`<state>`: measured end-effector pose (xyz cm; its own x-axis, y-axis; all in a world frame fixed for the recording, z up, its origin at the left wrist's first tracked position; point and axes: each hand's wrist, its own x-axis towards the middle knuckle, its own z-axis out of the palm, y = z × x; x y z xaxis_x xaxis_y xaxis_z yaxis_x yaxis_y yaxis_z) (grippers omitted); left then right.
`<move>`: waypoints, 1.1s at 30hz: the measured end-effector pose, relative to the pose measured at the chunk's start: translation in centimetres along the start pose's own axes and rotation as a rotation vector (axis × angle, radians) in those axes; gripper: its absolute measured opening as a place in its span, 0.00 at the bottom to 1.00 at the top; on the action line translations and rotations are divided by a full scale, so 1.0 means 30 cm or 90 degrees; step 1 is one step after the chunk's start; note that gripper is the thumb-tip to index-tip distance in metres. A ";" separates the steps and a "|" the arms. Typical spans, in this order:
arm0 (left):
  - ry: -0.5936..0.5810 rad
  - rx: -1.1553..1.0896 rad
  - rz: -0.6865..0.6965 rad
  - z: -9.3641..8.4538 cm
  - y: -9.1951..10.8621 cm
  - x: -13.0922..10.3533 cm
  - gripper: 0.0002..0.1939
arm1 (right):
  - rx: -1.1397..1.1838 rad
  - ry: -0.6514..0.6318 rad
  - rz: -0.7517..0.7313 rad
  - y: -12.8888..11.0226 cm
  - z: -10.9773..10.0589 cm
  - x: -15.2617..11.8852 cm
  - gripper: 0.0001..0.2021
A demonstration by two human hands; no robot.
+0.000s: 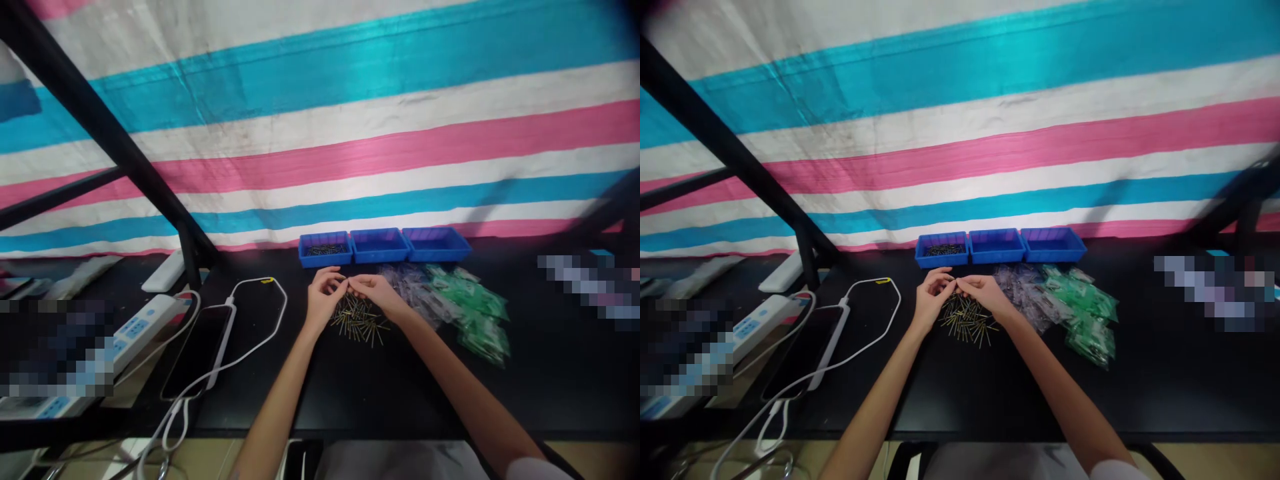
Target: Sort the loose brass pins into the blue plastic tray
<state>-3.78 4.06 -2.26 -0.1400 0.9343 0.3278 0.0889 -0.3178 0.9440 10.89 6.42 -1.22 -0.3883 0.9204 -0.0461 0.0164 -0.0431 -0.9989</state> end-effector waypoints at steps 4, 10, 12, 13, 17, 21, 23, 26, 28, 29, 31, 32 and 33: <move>-0.027 -0.006 -0.004 -0.011 -0.012 0.001 0.08 | -0.047 0.027 0.004 -0.002 0.004 -0.003 0.15; -0.024 0.019 -0.012 -0.017 -0.029 0.005 0.10 | -0.036 0.061 0.012 0.010 0.002 0.043 0.16; -0.006 0.032 -0.032 -0.019 -0.034 0.008 0.13 | -0.033 0.082 0.004 -0.004 0.007 0.085 0.16; 0.009 0.037 -0.043 -0.023 -0.036 0.010 0.15 | -0.037 0.086 -0.008 -0.017 0.010 0.108 0.16; 0.086 0.069 -0.077 -0.055 -0.045 0.020 0.20 | -0.158 0.036 -0.136 -0.097 0.018 0.164 0.21; 0.113 0.162 -0.099 -0.084 -0.058 0.026 0.15 | -0.507 -0.026 -0.188 -0.136 -0.002 0.121 0.25; 0.093 0.187 -0.105 -0.083 -0.063 0.024 0.13 | -0.661 -0.068 -0.133 -0.115 -0.016 0.079 0.24; 0.045 0.165 -0.116 -0.062 -0.070 0.014 0.11 | -0.753 -0.080 -0.066 -0.048 -0.025 0.029 0.24; 0.010 0.153 -0.131 -0.044 -0.073 0.004 0.11 | -0.738 -0.033 -0.065 0.000 -0.020 0.012 0.19; -0.005 0.152 -0.136 -0.036 -0.075 -0.001 0.11 | -0.722 -0.001 -0.072 0.020 -0.015 0.007 0.16; -0.024 0.153 -0.137 -0.027 -0.076 -0.008 0.11 | -0.693 0.047 -0.082 0.045 -0.005 0.002 0.10; -0.027 0.151 -0.134 -0.026 -0.076 -0.010 0.11 | -0.679 0.060 -0.083 0.052 -0.003 0.001 0.09; -0.027 0.150 -0.130 -0.026 -0.075 -0.010 0.11 | -0.662 0.069 -0.083 0.055 -0.002 0.000 0.07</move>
<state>-4.72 4.35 -4.45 -0.1369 0.9825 0.1260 0.2901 -0.0818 0.9535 10.97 6.37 -2.86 -0.3606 0.9258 0.1130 0.7830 0.3664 -0.5027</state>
